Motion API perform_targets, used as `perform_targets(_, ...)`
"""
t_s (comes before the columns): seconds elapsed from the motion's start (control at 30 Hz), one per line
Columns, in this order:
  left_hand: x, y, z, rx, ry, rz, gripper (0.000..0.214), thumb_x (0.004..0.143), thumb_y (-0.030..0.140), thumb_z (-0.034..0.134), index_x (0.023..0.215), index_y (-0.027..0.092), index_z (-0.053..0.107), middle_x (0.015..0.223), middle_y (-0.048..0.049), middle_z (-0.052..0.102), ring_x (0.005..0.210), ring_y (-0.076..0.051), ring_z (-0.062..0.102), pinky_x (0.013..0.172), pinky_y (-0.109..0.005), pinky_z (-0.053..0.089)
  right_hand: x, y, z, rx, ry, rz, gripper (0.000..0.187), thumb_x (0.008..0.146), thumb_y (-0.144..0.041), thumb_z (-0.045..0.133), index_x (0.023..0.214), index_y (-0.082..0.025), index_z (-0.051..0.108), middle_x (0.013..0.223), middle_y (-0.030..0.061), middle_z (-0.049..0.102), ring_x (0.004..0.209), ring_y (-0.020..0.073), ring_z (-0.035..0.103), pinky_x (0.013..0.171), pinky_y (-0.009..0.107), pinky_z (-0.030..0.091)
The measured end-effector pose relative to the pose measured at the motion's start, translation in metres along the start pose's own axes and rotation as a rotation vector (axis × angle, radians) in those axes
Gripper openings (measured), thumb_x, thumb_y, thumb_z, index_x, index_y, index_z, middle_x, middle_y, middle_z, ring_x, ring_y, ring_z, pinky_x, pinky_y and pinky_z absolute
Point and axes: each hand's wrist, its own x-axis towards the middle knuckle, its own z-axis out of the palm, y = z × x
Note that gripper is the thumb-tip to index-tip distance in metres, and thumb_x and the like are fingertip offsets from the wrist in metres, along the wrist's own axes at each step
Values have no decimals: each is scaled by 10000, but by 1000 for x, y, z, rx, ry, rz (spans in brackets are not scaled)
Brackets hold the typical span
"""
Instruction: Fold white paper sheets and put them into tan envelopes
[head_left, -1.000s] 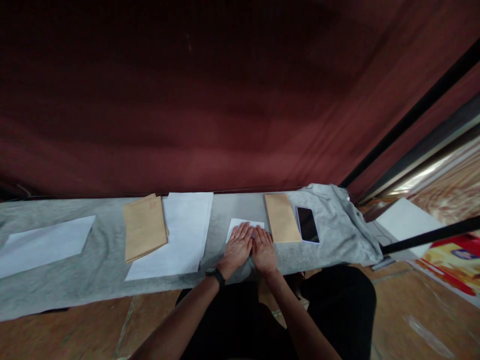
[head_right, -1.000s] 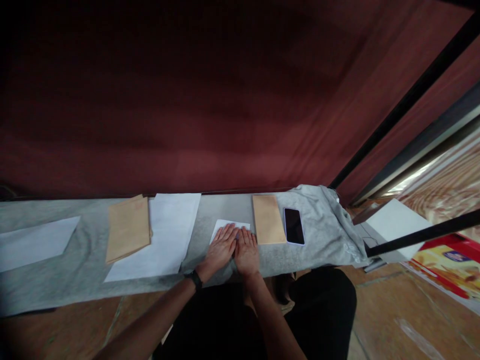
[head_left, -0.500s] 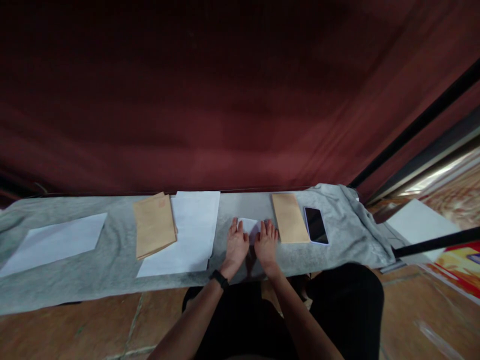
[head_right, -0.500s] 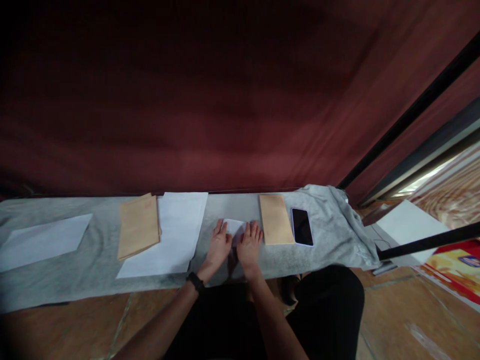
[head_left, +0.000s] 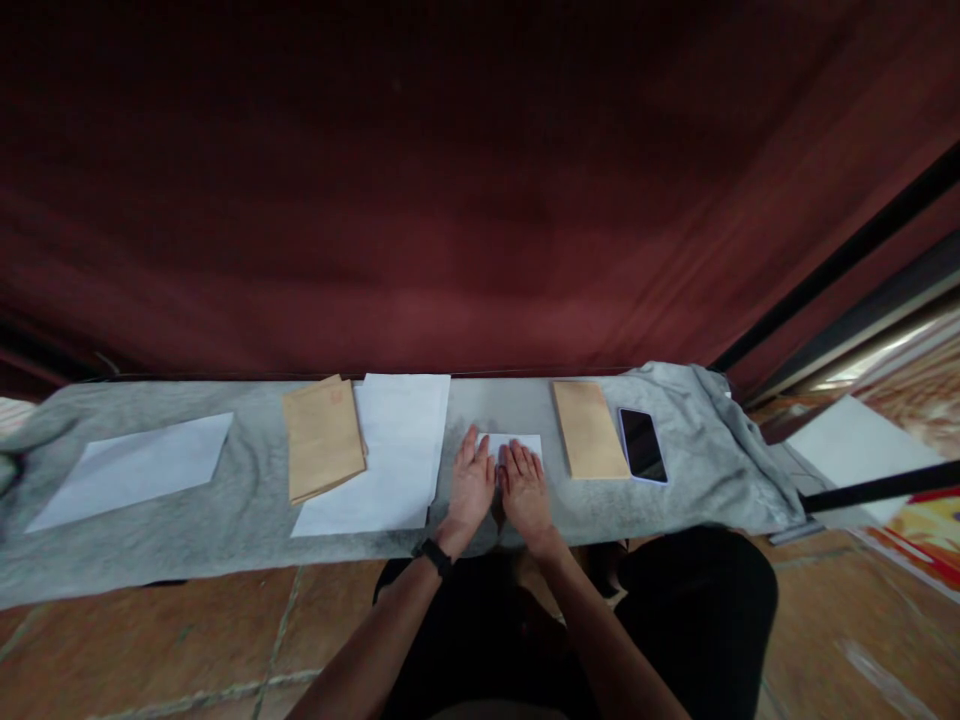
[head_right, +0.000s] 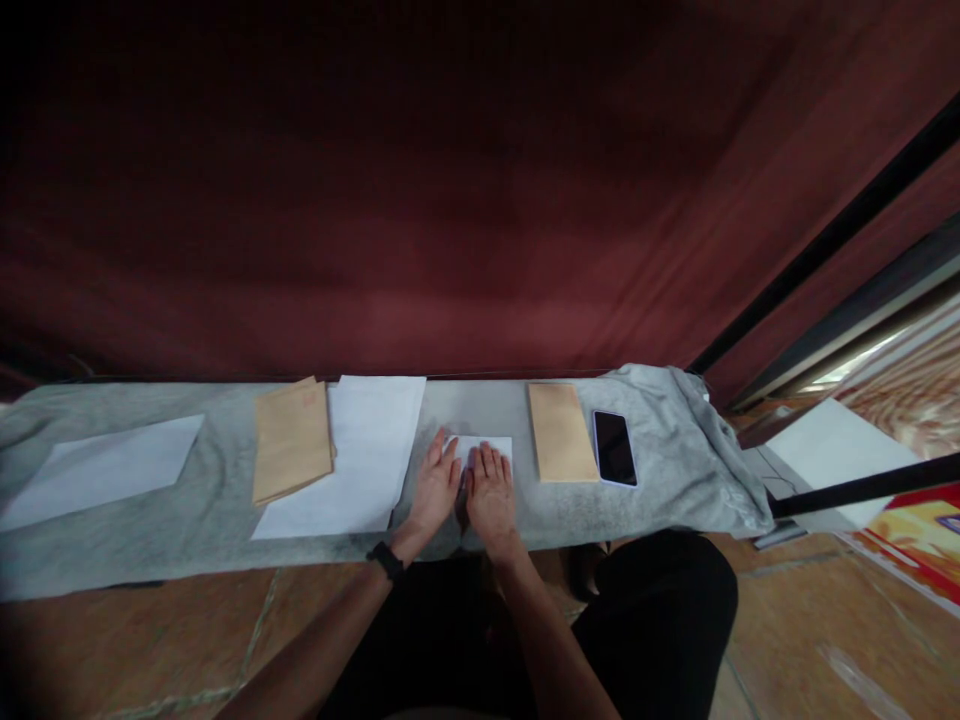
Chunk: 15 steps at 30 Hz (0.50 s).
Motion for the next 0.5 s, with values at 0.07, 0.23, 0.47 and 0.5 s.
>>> perform_targets(0.07, -3, 9, 3, 55, -102, 76, 468, 1018, 324, 358, 1430, 153, 498, 1583, -120, 395, 1485, -265, 324, 1208, -503, 306, -5, 0, -1, -38, -25, -15, 518, 976, -142, 383, 1490, -117, 446, 1570, 163, 399, 1459, 256, 356, 1183, 458, 290)
perform_targets(0.23, -6, 15, 7, 179, -208, 82, 618, 1026, 447, 304, 1525, 88, 367, 1598, -144, 356, 1527, -252, 214, 1247, -476, 199, -7, 6, -4, -98, 27, 48, 526, 987, -152, 343, 1498, -46, 413, 1558, 204, 399, 1454, 289, 363, 1172, 478, 299)
perform_targets(0.47, -8, 1, 3, 255, -180, 50, 658, 1023, 435, 304, 1541, 29, 308, 1620, -159, 290, 1525, -253, 214, 1252, -427, 186, -6, 18, -3, -84, 112, 110, 543, 1049, -298, 297, 1489, 2, 407, 1518, 255, 433, 1427, 309, 403, 1151, 489, 330)
perform_targets(0.5, -8, 0, 2, 258, -182, 49, 653, 1023, 428, 304, 1540, 29, 310, 1621, -157, 288, 1525, -252, 215, 1252, -426, 189, -8, 19, -2, -83, 121, 113, 546, 1051, -301, 293, 1493, 0, 401, 1516, 255, 436, 1424, 309, 407, 1147, 490, 334)
